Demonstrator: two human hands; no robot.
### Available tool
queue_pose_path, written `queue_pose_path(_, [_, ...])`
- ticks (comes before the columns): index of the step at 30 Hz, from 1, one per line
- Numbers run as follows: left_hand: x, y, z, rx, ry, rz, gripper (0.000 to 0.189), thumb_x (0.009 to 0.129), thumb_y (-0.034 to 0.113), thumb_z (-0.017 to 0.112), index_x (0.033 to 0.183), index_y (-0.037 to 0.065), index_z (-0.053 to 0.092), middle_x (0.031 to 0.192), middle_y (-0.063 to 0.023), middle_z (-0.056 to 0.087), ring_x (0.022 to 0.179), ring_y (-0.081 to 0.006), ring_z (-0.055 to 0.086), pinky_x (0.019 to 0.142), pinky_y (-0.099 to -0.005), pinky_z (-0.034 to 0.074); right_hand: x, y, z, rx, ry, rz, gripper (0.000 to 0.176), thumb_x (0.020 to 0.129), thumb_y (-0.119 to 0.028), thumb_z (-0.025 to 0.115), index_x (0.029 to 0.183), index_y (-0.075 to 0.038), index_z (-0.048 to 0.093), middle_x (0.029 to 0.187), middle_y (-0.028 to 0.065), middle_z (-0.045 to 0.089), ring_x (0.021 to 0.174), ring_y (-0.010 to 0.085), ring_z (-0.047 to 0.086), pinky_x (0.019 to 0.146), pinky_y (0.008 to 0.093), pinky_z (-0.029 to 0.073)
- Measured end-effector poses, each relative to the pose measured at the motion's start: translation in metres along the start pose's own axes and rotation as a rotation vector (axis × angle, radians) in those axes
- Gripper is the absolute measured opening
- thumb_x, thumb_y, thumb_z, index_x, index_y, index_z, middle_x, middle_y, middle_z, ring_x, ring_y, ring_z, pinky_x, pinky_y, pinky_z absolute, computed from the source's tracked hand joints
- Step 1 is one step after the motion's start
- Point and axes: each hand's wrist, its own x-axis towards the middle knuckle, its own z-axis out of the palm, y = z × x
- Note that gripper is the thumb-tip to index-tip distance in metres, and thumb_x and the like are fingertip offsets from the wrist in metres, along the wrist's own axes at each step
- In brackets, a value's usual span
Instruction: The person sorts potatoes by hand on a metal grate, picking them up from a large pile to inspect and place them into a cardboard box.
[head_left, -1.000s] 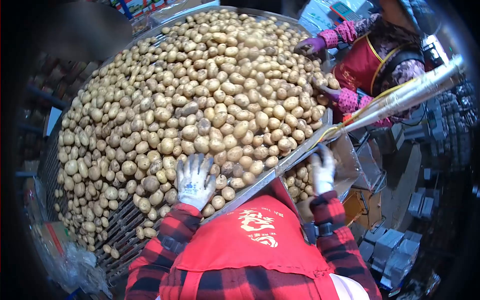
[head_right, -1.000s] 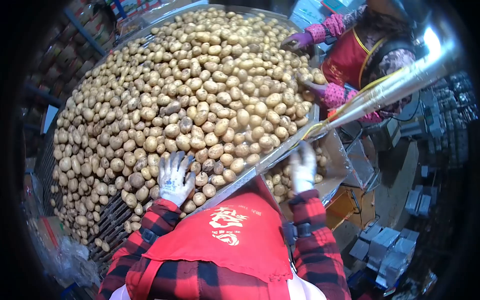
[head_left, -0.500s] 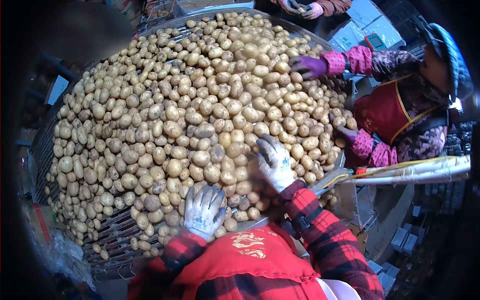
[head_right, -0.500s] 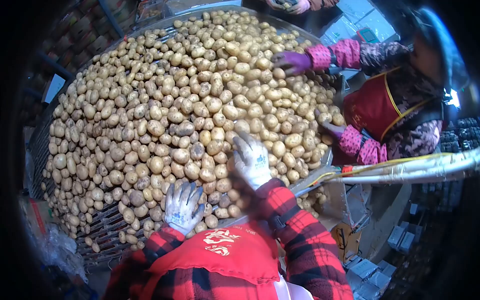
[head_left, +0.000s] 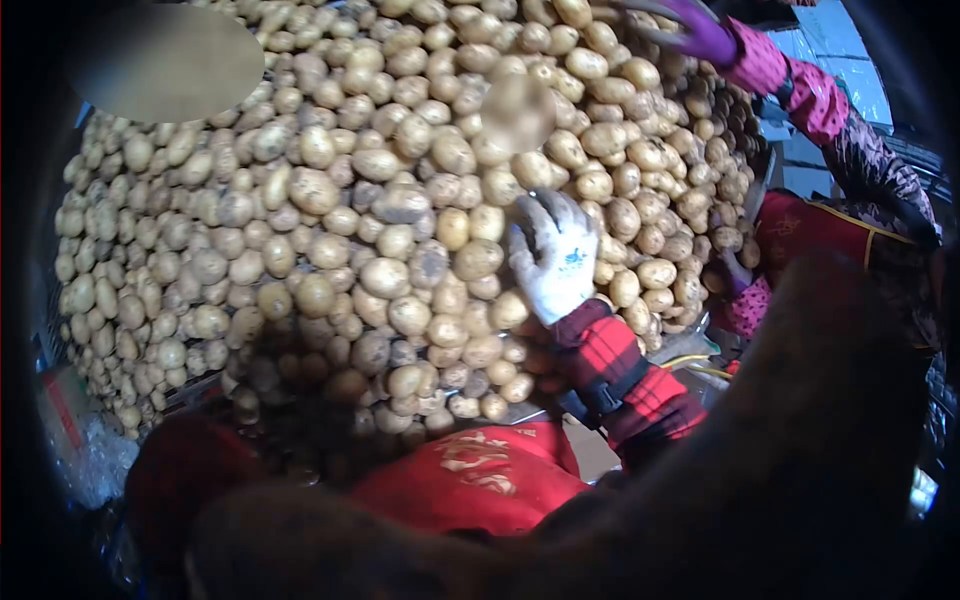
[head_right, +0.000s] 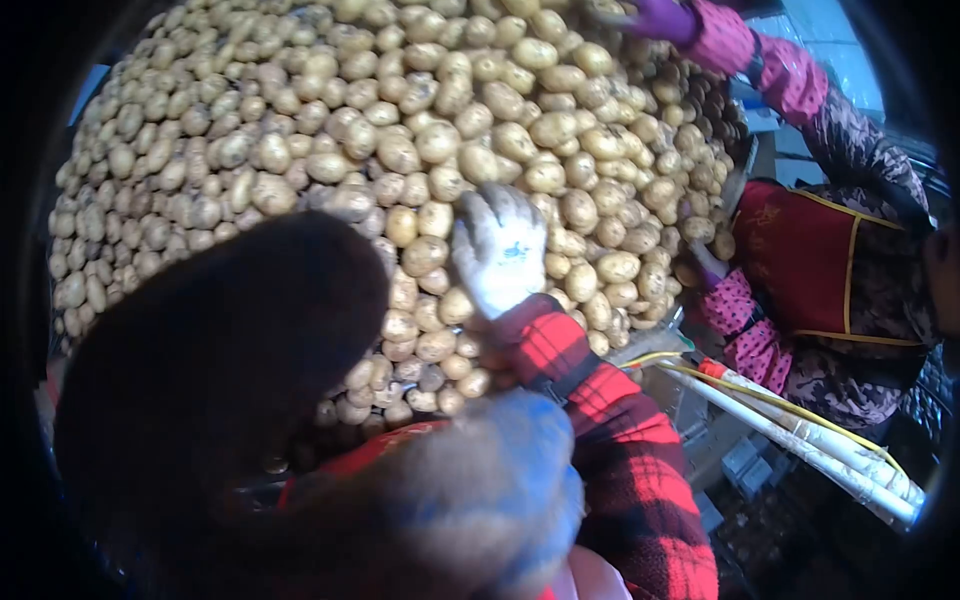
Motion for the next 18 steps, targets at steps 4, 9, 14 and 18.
queue_pose_path(4, [0.026, 0.000, 0.033, -0.009, -0.044, 0.085, 0.032, 0.086, 0.022, 0.076, 0.118, 0.019, 0.075, 0.135, -0.0052, 0.069, 0.129, -0.0289, 0.062, 0.114, -0.0590, 0.045, 0.002, 0.000, 0.003, 0.033, 0.002, 0.028, 0.037, 0.089, -0.018, 0.074, 0.125, -0.008, 0.068, 0.130, 0.0168, 0.064, 0.124, 0.0398, 0.059, 0.107, 0.0557, 0.044])
queue_pose_path(9, [0.043, 0.000, 0.060, -0.001, -0.072, 0.129, 0.033, 0.087, 0.023, 0.075, 0.119, 0.019, 0.074, 0.137, -0.0056, 0.068, 0.132, -0.0293, 0.061, 0.116, -0.0587, 0.044, 0.007, 0.002, 0.005, 0.069, 0.031, 0.022, 0.036, 0.088, -0.015, 0.075, 0.123, -0.008, 0.069, 0.128, 0.0174, 0.067, 0.119, 0.0402, 0.061, 0.104, 0.0541, 0.047])
queue_pose_path(14, [0.044, 0.001, 0.075, -0.006, -0.083, 0.113, 0.034, 0.087, 0.024, 0.075, 0.121, 0.018, 0.073, 0.139, -0.0061, 0.067, 0.134, -0.0297, 0.059, 0.117, -0.0584, 0.043, 0.011, -0.001, 0.003, 0.095, 0.010, 0.023, 0.032, 0.090, -0.014, 0.075, 0.121, -0.007, 0.070, 0.126, 0.0172, 0.068, 0.117, 0.0392, 0.062, 0.103, 0.0529, 0.048])
queue_pose_path(18, [0.047, 0.006, 0.082, -0.007, -0.056, 0.109, 0.034, 0.088, 0.025, 0.074, 0.122, 0.018, 0.073, 0.141, -0.0065, 0.066, 0.136, -0.0300, 0.058, 0.118, -0.0582, 0.042, 0.009, -0.002, 0.005, 0.068, 0.032, 0.003, 0.033, 0.090, -0.014, 0.076, 0.122, -0.007, 0.072, 0.126, 0.0178, 0.068, 0.117, 0.0384, 0.064, 0.104, 0.0525, 0.048])
